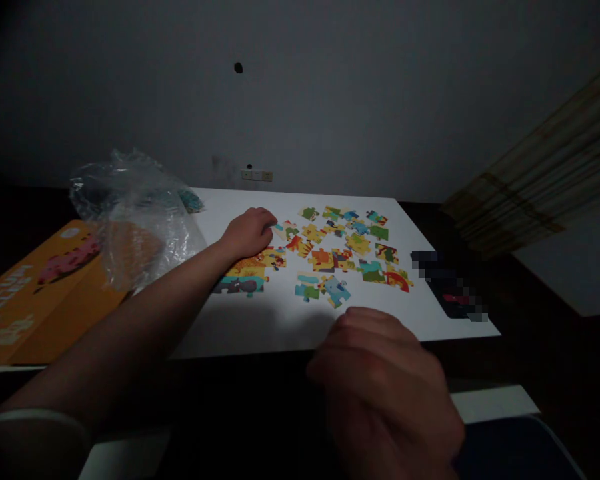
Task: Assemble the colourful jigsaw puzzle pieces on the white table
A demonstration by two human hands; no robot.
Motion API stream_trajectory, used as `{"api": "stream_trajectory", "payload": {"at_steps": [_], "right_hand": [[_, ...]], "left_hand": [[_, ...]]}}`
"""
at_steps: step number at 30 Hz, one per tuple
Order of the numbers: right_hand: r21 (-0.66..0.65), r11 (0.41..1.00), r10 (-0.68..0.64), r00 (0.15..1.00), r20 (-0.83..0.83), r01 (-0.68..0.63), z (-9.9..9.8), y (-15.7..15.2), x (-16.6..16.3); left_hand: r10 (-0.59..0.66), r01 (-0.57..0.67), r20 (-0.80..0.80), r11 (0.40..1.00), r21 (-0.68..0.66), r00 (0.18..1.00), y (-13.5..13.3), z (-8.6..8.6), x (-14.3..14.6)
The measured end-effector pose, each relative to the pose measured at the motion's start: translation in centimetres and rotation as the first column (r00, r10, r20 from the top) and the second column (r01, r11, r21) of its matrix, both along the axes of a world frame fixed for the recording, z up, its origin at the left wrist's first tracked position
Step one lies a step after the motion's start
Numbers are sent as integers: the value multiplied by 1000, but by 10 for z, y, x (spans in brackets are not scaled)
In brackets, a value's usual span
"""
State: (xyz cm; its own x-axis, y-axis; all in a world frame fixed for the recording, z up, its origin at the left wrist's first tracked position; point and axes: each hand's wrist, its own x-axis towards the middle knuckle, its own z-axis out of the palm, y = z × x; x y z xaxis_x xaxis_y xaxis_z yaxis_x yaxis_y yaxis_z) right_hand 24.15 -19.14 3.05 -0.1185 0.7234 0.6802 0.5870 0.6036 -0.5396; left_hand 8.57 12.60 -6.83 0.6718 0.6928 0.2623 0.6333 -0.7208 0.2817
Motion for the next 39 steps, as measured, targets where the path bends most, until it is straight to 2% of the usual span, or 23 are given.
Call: {"api": "stream_trajectory", "payload": {"at_steps": [1, 2, 4, 7, 10, 12, 15, 18, 23, 26, 32, 34, 37, 39], "right_hand": [[74, 994, -76, 995, -67, 81, -6, 14, 10], [29, 994, -102, 995, -24, 102, -11, 32, 22], [-144, 983, -88, 983, 158, 111, -21, 81, 47], [-382, 898, -40, 906, 421, 217, -32, 161, 81], [-387, 847, -90, 815, 573, 365, -45, 216, 101], [-362, 831, -142, 790, 596, 423, -55, 232, 108], [-384, 812, -141, 785, 603, 440, -69, 233, 118], [-400, 808, -145, 804, 577, 433, -74, 226, 134], [-478, 782, -121, 850, 513, 400, -71, 220, 155], [-519, 769, -72, 857, 511, 374, -68, 218, 155], [-542, 777, -7, 866, 501, 320, -64, 214, 150], [-594, 748, 23, 883, 469, 296, -61, 211, 154], [-713, 669, 140, 908, 396, 208, -57, 206, 159], [-738, 652, 198, 902, 383, 171, -55, 203, 159]], "left_hand": [[3, -3, -3, 1000, 4, 1000, -1, 1, 1], [6, -6, -7, 1000, 6, 1000, -2, 1, 1], [12, -12, -12, 1000, 7, 1000, -2, 0, 2], [12, -12, -15, 1000, 6, 1000, 0, -1, 2], [9, -9, -16, 1000, 5, 1000, 1, -2, 1], [7, -7, -15, 1000, 4, 1000, 1, -2, 1], [-16, 16, -12, 1000, 1, 1000, 2, -2, 2], [-45, 45, -10, 999, -1, 999, 4, -2, 2], [-58, 58, -7, 998, 8, 998, 6, -4, 1], [-56, 56, -12, 998, 22, 998, 6, -5, 0], [-54, 55, -25, 998, 37, 998, 8, -5, -1], [-56, 57, -25, 998, 34, 998, 8, -5, -1], [-56, 57, -24, 998, 28, 998, 8, -5, -1], [-52, 53, -25, 998, 27, 998, 8, -4, -1]]}}
